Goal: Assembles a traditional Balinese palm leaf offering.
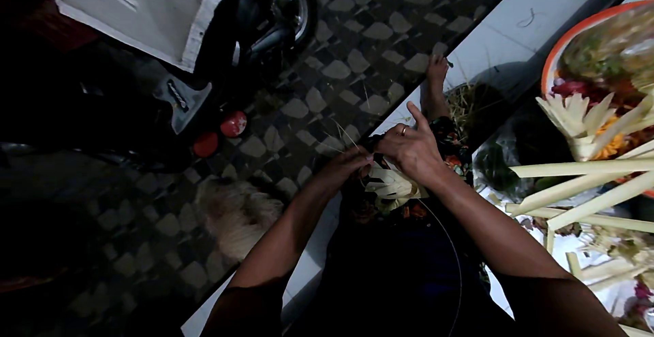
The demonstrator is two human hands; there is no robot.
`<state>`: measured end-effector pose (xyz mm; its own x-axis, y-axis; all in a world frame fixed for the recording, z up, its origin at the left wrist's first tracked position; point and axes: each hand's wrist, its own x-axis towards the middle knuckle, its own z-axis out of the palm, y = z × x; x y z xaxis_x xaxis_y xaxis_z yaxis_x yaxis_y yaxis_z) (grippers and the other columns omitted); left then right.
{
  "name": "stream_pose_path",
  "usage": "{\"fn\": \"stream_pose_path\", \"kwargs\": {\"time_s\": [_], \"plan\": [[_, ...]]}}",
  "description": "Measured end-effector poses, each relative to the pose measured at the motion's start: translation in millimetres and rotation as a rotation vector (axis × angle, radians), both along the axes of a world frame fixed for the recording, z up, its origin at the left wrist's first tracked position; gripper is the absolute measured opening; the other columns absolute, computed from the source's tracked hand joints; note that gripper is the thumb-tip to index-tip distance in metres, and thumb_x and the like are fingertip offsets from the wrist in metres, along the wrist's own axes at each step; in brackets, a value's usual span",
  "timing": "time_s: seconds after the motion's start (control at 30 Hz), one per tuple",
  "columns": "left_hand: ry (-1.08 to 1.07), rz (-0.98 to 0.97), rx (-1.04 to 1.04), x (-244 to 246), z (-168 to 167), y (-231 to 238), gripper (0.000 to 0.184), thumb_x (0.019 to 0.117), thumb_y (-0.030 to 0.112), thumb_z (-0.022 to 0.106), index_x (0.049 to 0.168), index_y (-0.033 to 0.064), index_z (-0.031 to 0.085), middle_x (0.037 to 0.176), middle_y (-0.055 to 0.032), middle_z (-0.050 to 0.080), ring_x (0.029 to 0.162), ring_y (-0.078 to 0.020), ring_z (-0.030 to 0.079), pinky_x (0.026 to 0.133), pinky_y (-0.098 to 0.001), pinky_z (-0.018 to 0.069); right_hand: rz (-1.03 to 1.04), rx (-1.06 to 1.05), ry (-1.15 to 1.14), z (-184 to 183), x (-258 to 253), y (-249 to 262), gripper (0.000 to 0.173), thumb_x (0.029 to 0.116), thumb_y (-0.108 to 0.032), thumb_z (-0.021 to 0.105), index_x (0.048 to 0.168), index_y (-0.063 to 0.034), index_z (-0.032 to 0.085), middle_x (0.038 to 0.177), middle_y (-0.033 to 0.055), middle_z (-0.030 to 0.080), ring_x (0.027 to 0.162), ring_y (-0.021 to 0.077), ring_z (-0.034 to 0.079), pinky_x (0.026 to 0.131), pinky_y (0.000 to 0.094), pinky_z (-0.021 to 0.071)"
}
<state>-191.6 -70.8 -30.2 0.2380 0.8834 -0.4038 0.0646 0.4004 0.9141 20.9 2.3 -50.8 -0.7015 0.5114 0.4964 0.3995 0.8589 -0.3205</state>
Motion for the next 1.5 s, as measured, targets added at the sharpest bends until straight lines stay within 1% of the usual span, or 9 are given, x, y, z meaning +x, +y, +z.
{"fn": "stream_pose_path", "kwargs": {"time_s": [0.17, 0.33, 0.5, 0.67, 0.8, 0.9, 1.1, 1.27, 1.5], "plan": [[-0.019, 0.023, 0.009, 1, -3, -2, 0.014, 0.1047, 0.020, 0.050, 0.103, 0.0125, 0.061, 0.079, 0.0052, 0.061, 0.072, -0.0020, 0.057, 0.069, -0.0176, 0.0490, -0.001, -0.019, 0.005, -6, -3, 1, 0.018, 0.1000, -0.008, 0.059, 0.100, -0.0158, 0.076, 0.096, -0.0001, 0.076, 0.100, 0.0202, 0.071, 0.121, 0.0686, 0.0180], [0.018, 0.122, 0.043, 5, -7, -6, 0.017, 0.1055, 0.022, 0.051, 0.105, 0.0102, 0.063, 0.077, 0.0037, 0.062, 0.071, -0.0037, 0.058, 0.069, -0.0201, 0.0492, -0.105, -0.048, -0.023, 11, 1, -7, 0.016, 0.1023, -0.018, 0.060, 0.110, -0.0146, 0.073, 0.118, 0.0026, 0.072, 0.126, 0.0255, 0.061, 0.121, 0.0639, 0.0257], [0.016, 0.188, 0.090, 11, -7, -13, 0.015, 0.1050, 0.018, 0.050, 0.106, 0.0089, 0.062, 0.087, 0.0029, 0.067, 0.078, -0.0038, 0.062, 0.075, -0.0224, 0.0533, -0.265, -0.122, 0.023, 29, 4, -44, 0.032, 0.1008, -0.040, 0.062, 0.097, -0.0112, 0.075, 0.094, 0.0054, 0.073, 0.085, 0.0244, 0.067, 0.084, 0.0489, 0.0477], [0.131, 0.161, 0.135, 11, -9, -20, 0.026, 0.1066, 0.029, 0.050, 0.111, 0.0096, 0.066, 0.098, 0.0010, 0.068, 0.092, -0.0074, 0.063, 0.088, -0.0314, 0.0536, -0.255, -0.371, -0.010, 15, -2, -52, 0.025, 0.0963, -0.039, 0.070, 0.101, -0.0150, 0.076, 0.089, 0.0014, 0.075, 0.081, 0.0209, 0.068, 0.082, 0.0485, 0.0508], [-0.092, -0.025, 0.271, -15, -35, -28, 0.058, 0.1003, 0.050, 0.054, 0.141, 0.0091, 0.057, 0.120, -0.0046, 0.070, 0.106, -0.0129, 0.066, 0.094, -0.0332, 0.0541, -0.239, -0.570, -0.037, 16, 2, -44, 0.016, 0.0984, -0.031, 0.067, 0.103, -0.0164, 0.072, 0.082, -0.0001, 0.070, 0.078, 0.0192, 0.067, 0.082, 0.0508, 0.0518], [-0.126, -0.072, 0.241, -12, -17, -32, 0.059, 0.0974, 0.041, 0.057, 0.146, 0.0070, 0.052, 0.127, -0.0027, 0.068, 0.113, -0.0111, 0.064, 0.101, -0.0312, 0.0507, -0.220, -0.728, -0.033, 20, 4, -39, 0.013, 0.0993, -0.027, 0.066, 0.105, -0.0162, 0.069, 0.080, 0.0017, 0.068, 0.074, 0.0215, 0.067, 0.074, 0.0541, 0.0540], [-0.130, 0.173, 0.270, 6, -23, -36, 0.034, 0.1045, 0.012, 0.051, 0.136, 0.0028, 0.060, 0.118, -0.0068, 0.070, 0.109, -0.0162, 0.066, 0.101, -0.0365, 0.0524, -0.207, -0.760, -0.003, 16, 1, -39, 0.014, 0.1019, -0.025, 0.060, 0.108, -0.0162, 0.069, 0.077, 0.0018, 0.066, 0.070, 0.0218, 0.065, 0.068, 0.0536, 0.0543], [-0.012, 0.408, 0.220, 27, -20, -32, 0.019, 0.1046, 0.016, 0.055, 0.116, 0.0048, 0.065, 0.095, -0.0029, 0.070, 0.088, -0.0120, 0.067, 0.087, -0.0323, 0.0558, -0.196, -0.494, 0.014, 12, 0, -43, 0.019, 0.1044, -0.025, 0.057, 0.107, -0.0171, 0.074, 0.090, -0.0001, 0.074, 0.082, 0.0178, 0.068, 0.085, 0.0499, 0.0513], [-0.017, 0.506, 0.267, 39, -34, -37, 0.014, 0.1046, 0.021, 0.057, 0.108, 0.0097, 0.064, 0.091, -0.0006, 0.070, 0.087, -0.0102, 0.065, 0.084, -0.0310, 0.0542, -0.168, -0.312, -0.033, 7, 7, -43, 0.020, 0.1046, -0.025, 0.057, 0.101, -0.0176, 0.075, 0.092, -0.0016, 0.074, 0.082, 0.0196, 0.067, 0.081, 0.0477, 0.0484]]}}
